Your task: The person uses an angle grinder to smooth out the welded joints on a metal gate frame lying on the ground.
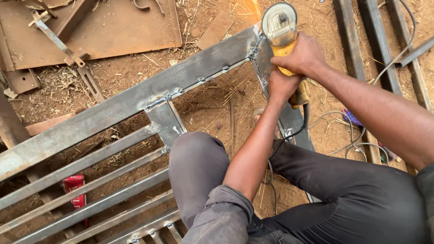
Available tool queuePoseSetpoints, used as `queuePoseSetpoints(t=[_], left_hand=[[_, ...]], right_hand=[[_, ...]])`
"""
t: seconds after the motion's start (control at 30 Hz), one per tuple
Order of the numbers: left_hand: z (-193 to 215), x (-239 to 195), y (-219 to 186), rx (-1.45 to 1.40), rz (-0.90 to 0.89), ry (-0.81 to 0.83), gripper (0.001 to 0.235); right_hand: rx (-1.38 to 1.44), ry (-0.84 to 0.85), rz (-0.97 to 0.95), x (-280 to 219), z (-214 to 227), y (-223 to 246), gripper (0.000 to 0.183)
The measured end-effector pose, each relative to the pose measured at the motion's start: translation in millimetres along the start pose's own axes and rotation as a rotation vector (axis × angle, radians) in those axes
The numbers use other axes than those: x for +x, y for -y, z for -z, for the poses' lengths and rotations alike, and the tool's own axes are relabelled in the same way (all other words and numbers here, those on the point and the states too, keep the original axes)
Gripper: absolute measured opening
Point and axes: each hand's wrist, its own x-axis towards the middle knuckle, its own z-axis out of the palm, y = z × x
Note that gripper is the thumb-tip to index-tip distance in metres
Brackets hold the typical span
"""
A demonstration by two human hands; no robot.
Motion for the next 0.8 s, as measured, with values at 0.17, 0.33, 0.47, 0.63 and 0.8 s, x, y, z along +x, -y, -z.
queuePoseSetpoints(t=[0.17,0.33,0.47,0.63,0.8], left_hand=[[3,-9,-13,0.078,0.057,0.001,0.085],[8,-14,-27,0.101,0.082,-0.048,0.100],[14,-16,-33,0.151,0.110,-0.037,0.100],[18,-14,-40,0.167,0.112,-0.042,0.098],[21,-12,-43,0.131,0.164,-0.006,0.100]], right_hand=[[0.088,-0.033,0.082,-14,5,-4,0.073],[0.084,-0.012,0.055,-8,6,-1,0.074],[0.110,0.034,0.039,-8,7,4,0.070],[0.134,0.028,0.066,-7,5,3,0.063],[0.160,0.083,0.065,4,-3,2,0.071]])
